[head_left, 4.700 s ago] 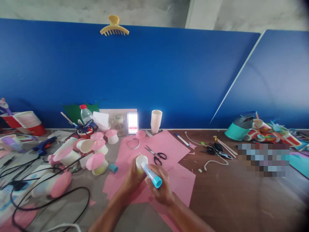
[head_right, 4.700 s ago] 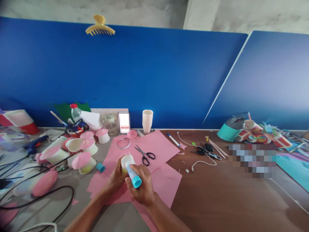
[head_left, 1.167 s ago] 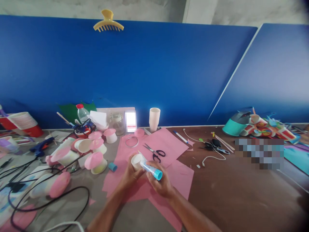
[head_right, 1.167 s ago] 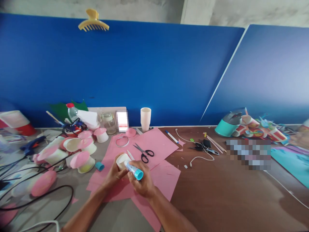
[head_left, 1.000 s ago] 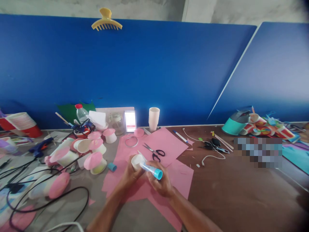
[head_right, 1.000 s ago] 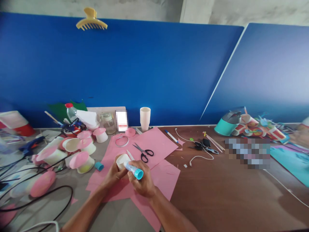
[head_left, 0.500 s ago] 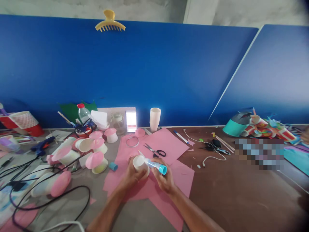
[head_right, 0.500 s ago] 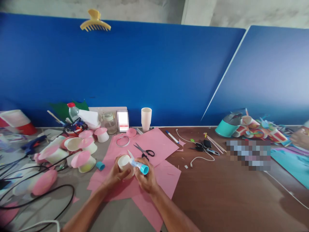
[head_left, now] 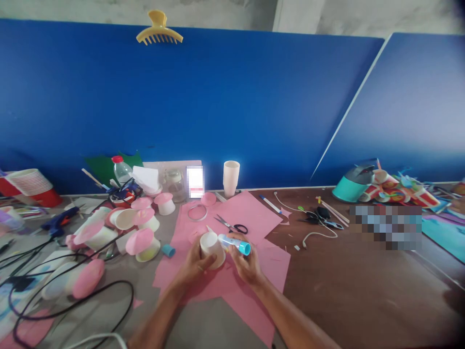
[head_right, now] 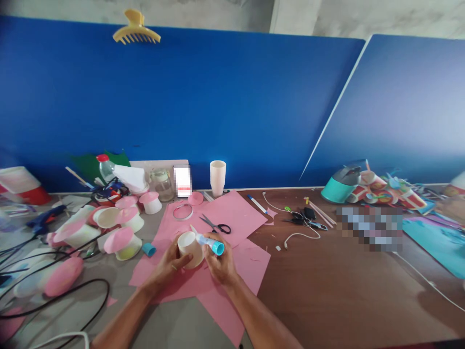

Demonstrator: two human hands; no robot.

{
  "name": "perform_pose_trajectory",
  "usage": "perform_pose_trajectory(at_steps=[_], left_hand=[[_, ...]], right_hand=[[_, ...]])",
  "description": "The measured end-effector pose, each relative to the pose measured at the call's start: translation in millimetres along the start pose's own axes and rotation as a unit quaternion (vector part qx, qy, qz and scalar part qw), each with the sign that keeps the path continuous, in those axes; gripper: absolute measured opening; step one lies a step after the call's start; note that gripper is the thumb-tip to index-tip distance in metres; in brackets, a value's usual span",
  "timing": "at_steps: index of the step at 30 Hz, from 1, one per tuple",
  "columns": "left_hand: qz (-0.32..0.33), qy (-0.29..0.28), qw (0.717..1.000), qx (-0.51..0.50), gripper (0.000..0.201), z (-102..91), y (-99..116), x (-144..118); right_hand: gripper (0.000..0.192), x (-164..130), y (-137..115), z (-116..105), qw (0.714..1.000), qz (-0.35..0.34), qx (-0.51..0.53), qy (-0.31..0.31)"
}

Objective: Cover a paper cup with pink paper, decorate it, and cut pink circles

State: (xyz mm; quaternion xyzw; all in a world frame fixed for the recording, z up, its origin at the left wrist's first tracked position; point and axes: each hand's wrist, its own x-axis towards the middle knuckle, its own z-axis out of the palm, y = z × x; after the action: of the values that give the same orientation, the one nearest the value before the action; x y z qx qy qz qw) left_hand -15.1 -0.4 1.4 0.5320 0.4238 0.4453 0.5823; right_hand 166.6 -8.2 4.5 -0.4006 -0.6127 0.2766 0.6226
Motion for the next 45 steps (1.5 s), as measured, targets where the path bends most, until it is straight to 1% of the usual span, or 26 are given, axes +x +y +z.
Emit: perform_pose_trajectory(at_steps=[4, 8, 9, 12, 15, 19, 21, 24, 27, 31, 34, 37, 39, 43, 45], left_hand=[[-0.013, -0.009, 1.0, -0.013, 0.056, 2.2, 3.5, -2.2], [-0.019, -0.023, 1.0, -0.008, 0.065, 2.4, 3.3, -3.4], [-0.012, -0.016, 1.0, -0.002, 0.07, 2.3, 2.7, -3.1], [0.018, 0.032, 0.999, 0.034, 0.08, 1.8, 0.5, 0.2], [0.029, 0.055, 0.996, 0.062, 0.075, 1.3, -1.6, 4.5], [0.054, 0.054, 0.994, 0.074, 0.059, 1.4, -4.4, 6.5], [0.055, 0.049, 0.994, 0.079, 0.052, 1.2, -6.3, 6.8], [0.038, 0.055, 0.994, 0.089, 0.047, -1.1, -10.2, 8.4], [0.029, 0.047, 0.995, 0.081, 0.051, -5.1, -13.4, 9.8], [0.023, 0.008, 0.999, 0.035, 0.061, -7.3, -13.3, 7.0], [-0.002, -0.025, 1.0, -0.015, 0.06, -4.9, -12.2, 2.6], [-0.029, -0.039, 0.999, -0.023, 0.058, -1.3, -11.6, -0.7], [-0.017, -0.019, 1.0, -0.006, 0.056, 0.8, -11.1, -1.2], [0.047, 0.071, 0.995, 0.056, 0.049, 2.9, -9.8, 2.1], [0.056, 0.08, 0.992, 0.075, 0.049, 2.6, -9.7, 5.0]], right_hand=[[0.032, 4.6, 1.2, 0.9, 0.999, 0.029, 0.026, 0.006], [0.035, 1.8, -1.3, 2.5, 0.999, 0.025, 0.036, 0.011], [0.034, 0.2, -2.8, 2.5, 0.999, 0.022, 0.037, 0.012], [0.031, -4.7, -8.2, 2.1, 0.998, 0.029, 0.048, -0.007], [0.026, -9.2, -12.1, 2.6, 0.998, 0.016, 0.049, -0.042], [0.019, -13.7, -12.6, 5.8, 0.994, -0.067, 0.021, -0.078], [0.019, -14.2, -11.7, 6.8, 0.992, -0.091, 0.003, -0.083], [0.017, -11.1, -11.5, 5.2, 0.996, -0.062, -0.008, -0.06], [0.019, -4.8, -13.1, 0.9, 0.999, -0.013, 0.006, -0.04], [0.024, 2.8, -13.6, -2.4, 0.999, 0.021, 0.032, -0.017], [0.027, 5.3, -10.1, -1.4, 0.999, 0.04, 0.036, 0.005], [0.03, 5.9, -5.9, 0.6, 0.997, 0.056, 0.048, 0.004], [0.032, 5.7, -4.6, 1.4, 0.997, 0.057, 0.053, 0.003], [0.033, 3.9, -7.3, 0.9, 0.997, 0.053, 0.058, 0.0], [0.033, 1.4, -10.3, 0.8, 0.996, 0.054, 0.065, -0.014]])
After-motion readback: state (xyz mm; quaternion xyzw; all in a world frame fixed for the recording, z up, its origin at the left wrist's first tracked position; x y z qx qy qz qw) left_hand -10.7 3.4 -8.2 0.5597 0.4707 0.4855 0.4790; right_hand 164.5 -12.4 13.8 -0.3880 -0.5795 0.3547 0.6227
